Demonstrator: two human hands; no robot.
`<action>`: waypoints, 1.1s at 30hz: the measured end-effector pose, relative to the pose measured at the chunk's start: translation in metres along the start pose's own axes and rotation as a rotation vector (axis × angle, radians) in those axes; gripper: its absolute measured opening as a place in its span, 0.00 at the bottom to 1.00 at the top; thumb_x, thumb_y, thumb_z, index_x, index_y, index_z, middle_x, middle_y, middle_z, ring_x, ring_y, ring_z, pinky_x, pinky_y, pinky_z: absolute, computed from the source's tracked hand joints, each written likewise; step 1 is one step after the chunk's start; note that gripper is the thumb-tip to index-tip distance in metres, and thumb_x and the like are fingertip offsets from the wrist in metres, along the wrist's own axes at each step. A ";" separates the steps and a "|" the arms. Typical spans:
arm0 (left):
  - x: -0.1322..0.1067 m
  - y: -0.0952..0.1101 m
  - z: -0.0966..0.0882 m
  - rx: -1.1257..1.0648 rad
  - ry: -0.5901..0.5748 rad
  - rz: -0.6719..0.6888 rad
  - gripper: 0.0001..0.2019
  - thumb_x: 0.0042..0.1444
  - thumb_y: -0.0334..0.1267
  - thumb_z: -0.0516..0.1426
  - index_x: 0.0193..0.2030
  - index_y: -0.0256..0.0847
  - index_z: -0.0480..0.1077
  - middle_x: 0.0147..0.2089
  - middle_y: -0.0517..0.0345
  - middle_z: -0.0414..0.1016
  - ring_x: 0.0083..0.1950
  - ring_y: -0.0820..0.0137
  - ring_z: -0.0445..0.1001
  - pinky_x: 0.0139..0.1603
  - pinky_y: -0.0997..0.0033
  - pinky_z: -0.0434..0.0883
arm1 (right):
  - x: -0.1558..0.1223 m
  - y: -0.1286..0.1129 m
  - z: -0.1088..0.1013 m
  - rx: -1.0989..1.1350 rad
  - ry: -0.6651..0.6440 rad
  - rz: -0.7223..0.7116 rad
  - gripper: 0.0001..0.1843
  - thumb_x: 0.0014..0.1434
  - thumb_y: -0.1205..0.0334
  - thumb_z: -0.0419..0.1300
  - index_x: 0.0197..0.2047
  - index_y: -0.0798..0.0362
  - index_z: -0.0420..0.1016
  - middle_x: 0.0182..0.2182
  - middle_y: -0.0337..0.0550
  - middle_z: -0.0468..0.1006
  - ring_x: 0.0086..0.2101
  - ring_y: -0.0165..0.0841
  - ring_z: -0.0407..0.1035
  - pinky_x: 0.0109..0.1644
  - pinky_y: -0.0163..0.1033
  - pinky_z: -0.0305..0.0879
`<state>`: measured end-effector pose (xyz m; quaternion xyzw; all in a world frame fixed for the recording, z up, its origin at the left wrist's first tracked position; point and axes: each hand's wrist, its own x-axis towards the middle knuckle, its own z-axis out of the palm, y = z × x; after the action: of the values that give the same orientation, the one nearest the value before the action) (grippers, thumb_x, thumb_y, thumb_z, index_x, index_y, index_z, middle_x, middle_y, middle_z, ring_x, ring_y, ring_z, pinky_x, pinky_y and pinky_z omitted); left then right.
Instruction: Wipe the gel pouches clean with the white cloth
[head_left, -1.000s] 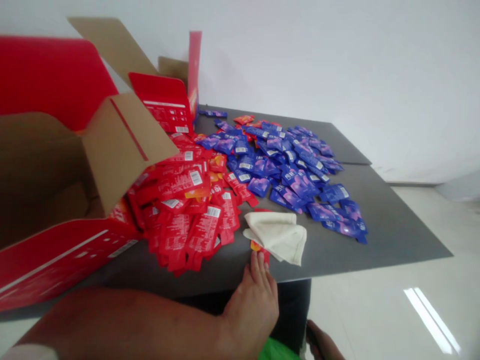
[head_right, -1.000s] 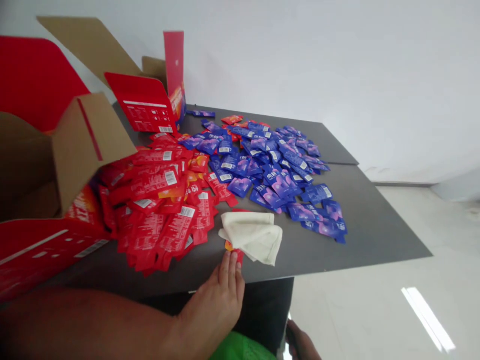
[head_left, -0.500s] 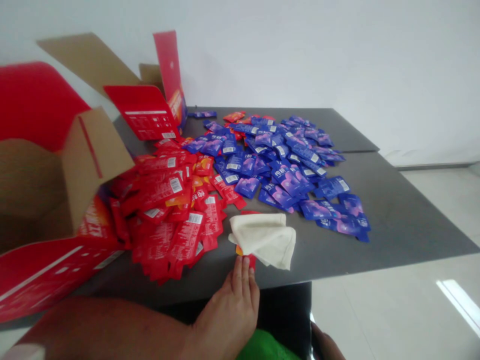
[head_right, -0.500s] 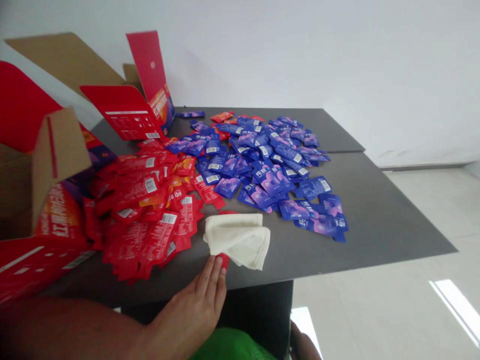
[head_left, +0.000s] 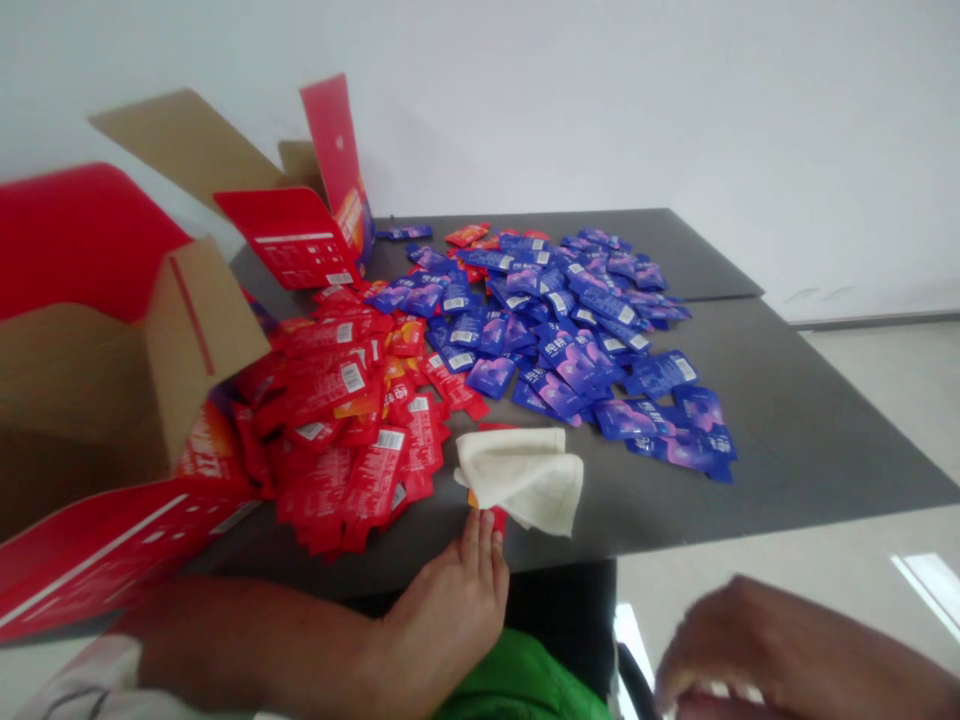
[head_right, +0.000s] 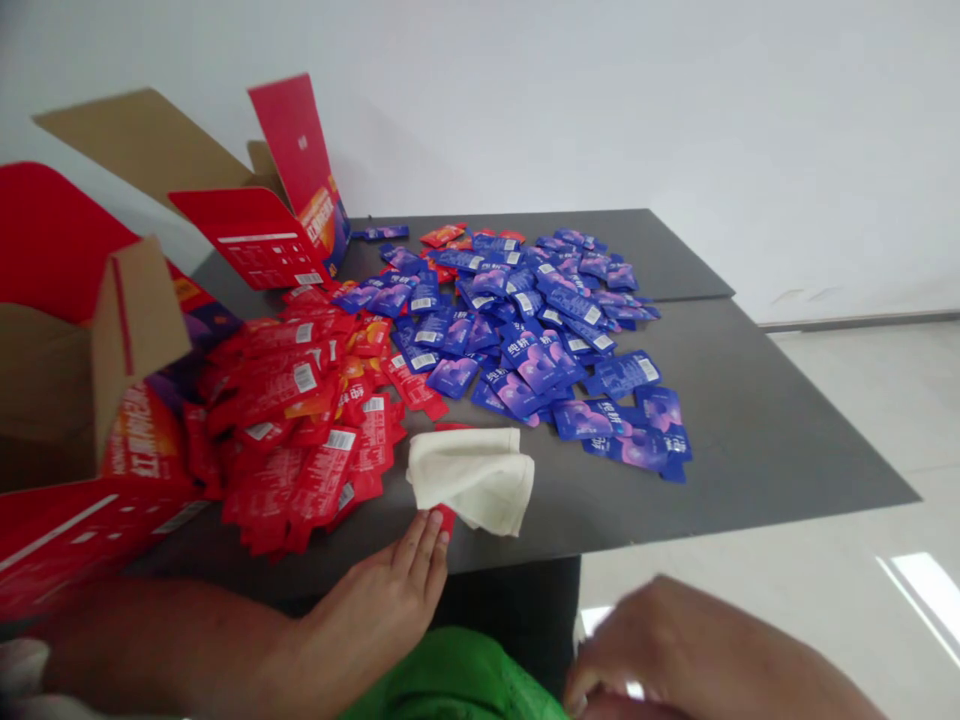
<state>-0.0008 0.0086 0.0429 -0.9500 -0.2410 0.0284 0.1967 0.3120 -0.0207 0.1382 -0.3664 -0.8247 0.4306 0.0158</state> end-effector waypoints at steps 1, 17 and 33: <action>0.000 -0.001 -0.001 -0.002 0.006 -0.002 0.19 0.60 0.30 0.56 0.56 0.28 0.79 0.56 0.31 0.80 0.59 0.52 0.80 0.51 0.59 0.78 | 0.017 -0.009 -0.020 -0.034 0.046 -0.082 0.09 0.70 0.65 0.60 0.47 0.41 0.80 0.36 0.36 0.85 0.34 0.30 0.80 0.38 0.34 0.74; -0.001 0.005 0.010 -0.104 0.104 -0.056 0.17 0.65 0.34 0.53 0.51 0.28 0.79 0.53 0.35 0.82 0.55 0.50 0.81 0.51 0.54 0.71 | 0.184 0.068 -0.013 -0.492 0.370 -0.361 0.20 0.69 0.53 0.60 0.58 0.57 0.71 0.49 0.52 0.79 0.44 0.42 0.71 0.45 0.46 0.72; -0.005 0.002 -0.003 -0.231 -0.054 -0.026 0.15 0.63 0.34 0.54 0.52 0.29 0.76 0.44 0.40 0.84 0.47 0.55 0.83 0.50 0.56 0.71 | 0.177 0.062 -0.004 -0.421 0.197 -0.383 0.16 0.73 0.65 0.55 0.61 0.56 0.72 0.46 0.49 0.79 0.44 0.40 0.73 0.44 0.43 0.76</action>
<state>-0.0037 0.0039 0.0452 -0.9620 -0.2600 0.0236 0.0795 0.2201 0.1138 0.0447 -0.2395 -0.9444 0.2015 0.1002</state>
